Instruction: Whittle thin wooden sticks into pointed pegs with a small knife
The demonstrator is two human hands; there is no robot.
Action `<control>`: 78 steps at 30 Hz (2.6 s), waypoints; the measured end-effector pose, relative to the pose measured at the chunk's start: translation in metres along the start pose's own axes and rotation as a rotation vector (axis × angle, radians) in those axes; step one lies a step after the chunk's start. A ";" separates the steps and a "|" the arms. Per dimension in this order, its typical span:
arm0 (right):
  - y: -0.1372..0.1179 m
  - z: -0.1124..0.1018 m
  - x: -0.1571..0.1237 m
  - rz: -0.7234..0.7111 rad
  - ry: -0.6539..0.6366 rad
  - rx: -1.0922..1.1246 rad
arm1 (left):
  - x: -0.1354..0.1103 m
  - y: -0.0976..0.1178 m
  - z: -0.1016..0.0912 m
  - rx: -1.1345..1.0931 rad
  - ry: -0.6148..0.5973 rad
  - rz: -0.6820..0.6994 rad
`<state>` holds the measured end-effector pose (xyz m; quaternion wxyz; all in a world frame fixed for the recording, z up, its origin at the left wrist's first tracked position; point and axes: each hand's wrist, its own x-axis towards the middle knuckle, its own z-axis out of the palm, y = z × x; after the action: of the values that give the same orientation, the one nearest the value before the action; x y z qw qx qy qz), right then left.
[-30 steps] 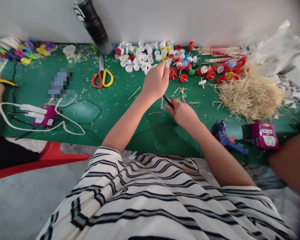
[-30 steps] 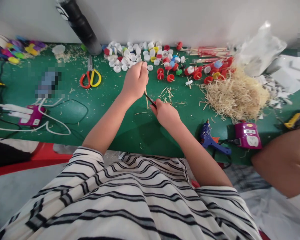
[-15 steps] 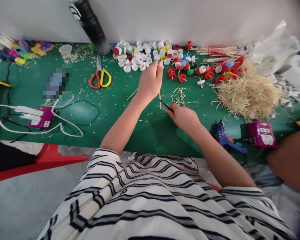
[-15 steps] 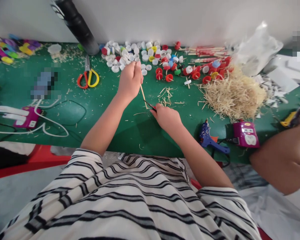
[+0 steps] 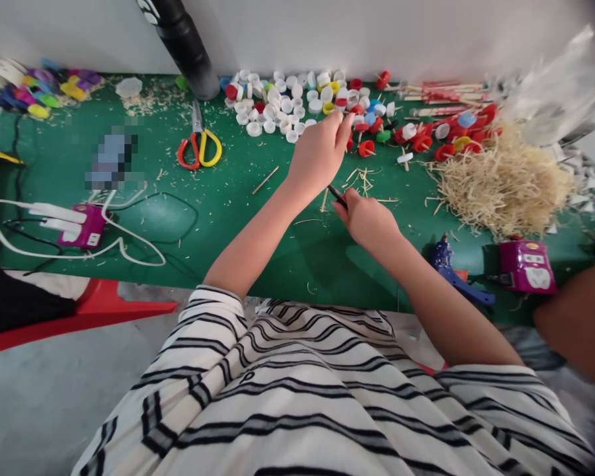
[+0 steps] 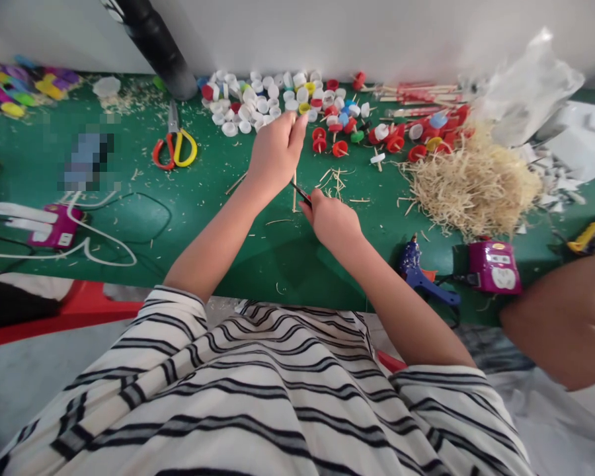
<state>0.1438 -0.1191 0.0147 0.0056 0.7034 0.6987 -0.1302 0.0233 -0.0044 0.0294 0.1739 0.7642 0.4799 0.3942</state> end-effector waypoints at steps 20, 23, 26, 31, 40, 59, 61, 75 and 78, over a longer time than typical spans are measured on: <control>0.003 0.008 -0.015 0.046 -0.047 0.035 | -0.006 0.018 0.004 0.051 -0.044 0.006; 0.000 0.010 -0.017 0.042 -0.055 0.041 | -0.006 0.011 0.002 0.067 -0.004 -0.004; -0.001 0.012 -0.018 0.041 -0.056 0.047 | -0.007 0.003 -0.002 0.065 0.024 -0.021; -0.003 0.013 -0.015 0.011 -0.051 0.048 | -0.015 0.003 -0.003 0.028 0.055 -0.003; -0.012 0.015 -0.004 0.009 -0.124 -0.036 | -0.018 -0.004 -0.011 0.035 0.036 -0.047; 0.000 0.010 -0.022 0.039 -0.131 -0.028 | -0.023 -0.001 -0.038 -0.100 -0.126 -0.004; 0.001 0.008 -0.023 0.042 -0.106 -0.014 | -0.022 0.004 -0.042 -0.097 -0.169 -0.005; -0.006 0.004 -0.007 0.049 -0.038 -0.010 | -0.022 0.008 -0.030 -0.043 -0.108 0.004; -0.006 0.009 -0.007 0.066 -0.055 0.011 | -0.021 0.009 -0.029 -0.045 -0.102 -0.001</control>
<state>0.1367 -0.1274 0.0085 0.0249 0.7222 0.6741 -0.1531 0.0011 -0.0304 0.0439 0.2155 0.7791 0.4617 0.3653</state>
